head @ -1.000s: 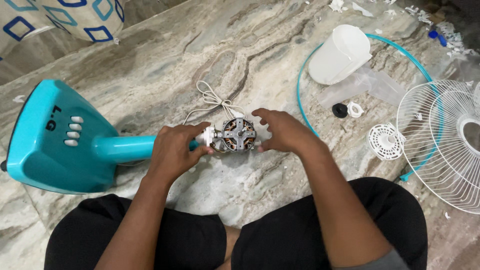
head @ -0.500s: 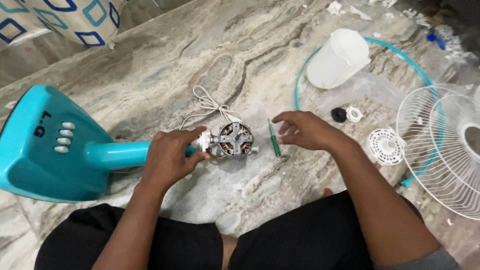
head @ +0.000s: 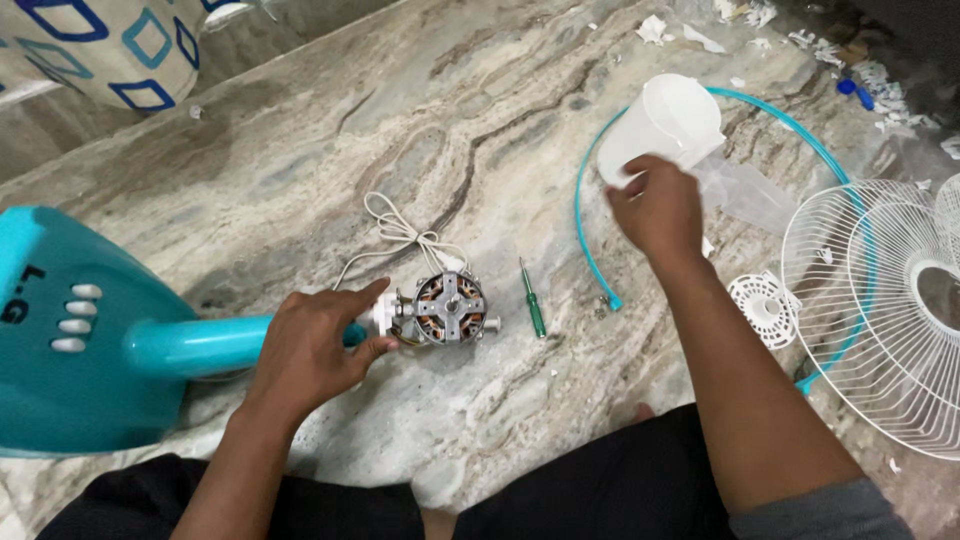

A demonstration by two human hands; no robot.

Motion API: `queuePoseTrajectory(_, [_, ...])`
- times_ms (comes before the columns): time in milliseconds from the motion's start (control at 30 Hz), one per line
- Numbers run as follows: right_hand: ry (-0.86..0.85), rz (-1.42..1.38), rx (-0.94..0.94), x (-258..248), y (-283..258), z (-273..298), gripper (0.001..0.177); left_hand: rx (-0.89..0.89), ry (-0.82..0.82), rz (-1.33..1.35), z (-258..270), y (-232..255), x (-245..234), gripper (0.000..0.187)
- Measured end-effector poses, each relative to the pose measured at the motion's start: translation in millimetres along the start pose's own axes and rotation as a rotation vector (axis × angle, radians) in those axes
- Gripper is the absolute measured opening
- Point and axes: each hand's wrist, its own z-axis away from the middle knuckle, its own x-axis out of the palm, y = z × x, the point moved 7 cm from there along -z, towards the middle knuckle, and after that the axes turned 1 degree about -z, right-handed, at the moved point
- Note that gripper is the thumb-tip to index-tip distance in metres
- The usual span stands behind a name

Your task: The person assembles a small electric fan by attaching the motor housing to the base, inserting the motor, and securing the rear grille with a screwdriver. They handle the motor, housing, and screws while seated on the floor.

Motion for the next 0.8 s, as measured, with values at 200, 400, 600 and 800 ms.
queuePoseTrajectory(200, [0.108, -0.109, 0.216, -6.8, 47.4, -13.2, 0.087, -0.059, -0.065, -0.006, -0.8, -1.1, 6.2, 0.070])
queuePoseTrajectory(400, [0.195, 0.053, -0.003, 5.4, 49.4, -22.3, 0.057, -0.043, -0.064, -0.009, -1.7, -0.2, 4.7, 0.069])
queuePoseTrajectory(600, [0.278, -0.023, 0.037, 1.9, 45.1, -16.5, 0.022, -0.072, -0.089, -0.007, -1.8, -0.8, 5.4, 0.070])
queuePoseTrajectory(800, [0.280, -0.027, -0.032, -24.3, -11.9, -11.4, 0.043, -0.080, -0.086, 0.000, -1.7, -1.8, 5.7, 0.069])
